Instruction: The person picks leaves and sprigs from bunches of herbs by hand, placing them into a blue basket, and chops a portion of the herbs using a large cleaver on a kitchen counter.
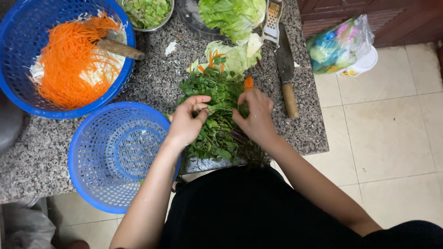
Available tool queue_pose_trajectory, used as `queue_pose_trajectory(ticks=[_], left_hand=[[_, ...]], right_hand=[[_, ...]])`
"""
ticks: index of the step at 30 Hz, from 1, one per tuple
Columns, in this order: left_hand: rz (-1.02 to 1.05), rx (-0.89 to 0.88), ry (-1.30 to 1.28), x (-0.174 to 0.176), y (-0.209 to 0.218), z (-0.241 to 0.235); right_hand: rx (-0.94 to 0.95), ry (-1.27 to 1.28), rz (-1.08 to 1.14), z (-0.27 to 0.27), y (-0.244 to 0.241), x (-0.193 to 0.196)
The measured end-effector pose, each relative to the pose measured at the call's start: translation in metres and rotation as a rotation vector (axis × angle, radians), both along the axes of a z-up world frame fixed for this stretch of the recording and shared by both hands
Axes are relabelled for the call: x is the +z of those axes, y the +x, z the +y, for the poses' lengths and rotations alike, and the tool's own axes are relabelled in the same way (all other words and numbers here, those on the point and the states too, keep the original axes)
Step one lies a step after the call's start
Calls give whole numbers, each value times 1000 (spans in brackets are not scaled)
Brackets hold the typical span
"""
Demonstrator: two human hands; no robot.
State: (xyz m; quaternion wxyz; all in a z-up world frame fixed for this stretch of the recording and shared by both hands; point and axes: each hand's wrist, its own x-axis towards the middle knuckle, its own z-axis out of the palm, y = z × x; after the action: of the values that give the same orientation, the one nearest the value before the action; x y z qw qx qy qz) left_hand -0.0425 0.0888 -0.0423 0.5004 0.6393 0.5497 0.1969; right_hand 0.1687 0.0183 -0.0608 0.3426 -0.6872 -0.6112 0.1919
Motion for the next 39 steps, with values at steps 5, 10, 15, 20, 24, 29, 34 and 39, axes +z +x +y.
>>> queue_pose_trajectory(ticks=[5, 10, 15, 20, 24, 29, 34, 39], left_hand=[[55, 4, 56, 13, 4, -2], [132, -71, 129, 21, 4, -7], [215, -119, 151, 26, 3, -13], [293, -130, 336, 48, 6, -22], [282, -32, 709, 77, 8, -35], [-37, -64, 849, 97, 23, -41], [-90, -96, 682, 81, 27, -29], [-536, -26, 194, 53, 20, -25]], right_hand=[[-6, -13, -109, -11, 4, -4], [-23, -14, -97, -14, 9, 2], [47, 38, -128, -1, -2, 4], [-15, 96, -101, 8, -5, 11], [11, 207, -151, 3, 9, 51], [207, 406, -437, 4, 14, 109], [227, 354, -351, 6, 4, 129], [170, 302, -167, 6, 3, 126]])
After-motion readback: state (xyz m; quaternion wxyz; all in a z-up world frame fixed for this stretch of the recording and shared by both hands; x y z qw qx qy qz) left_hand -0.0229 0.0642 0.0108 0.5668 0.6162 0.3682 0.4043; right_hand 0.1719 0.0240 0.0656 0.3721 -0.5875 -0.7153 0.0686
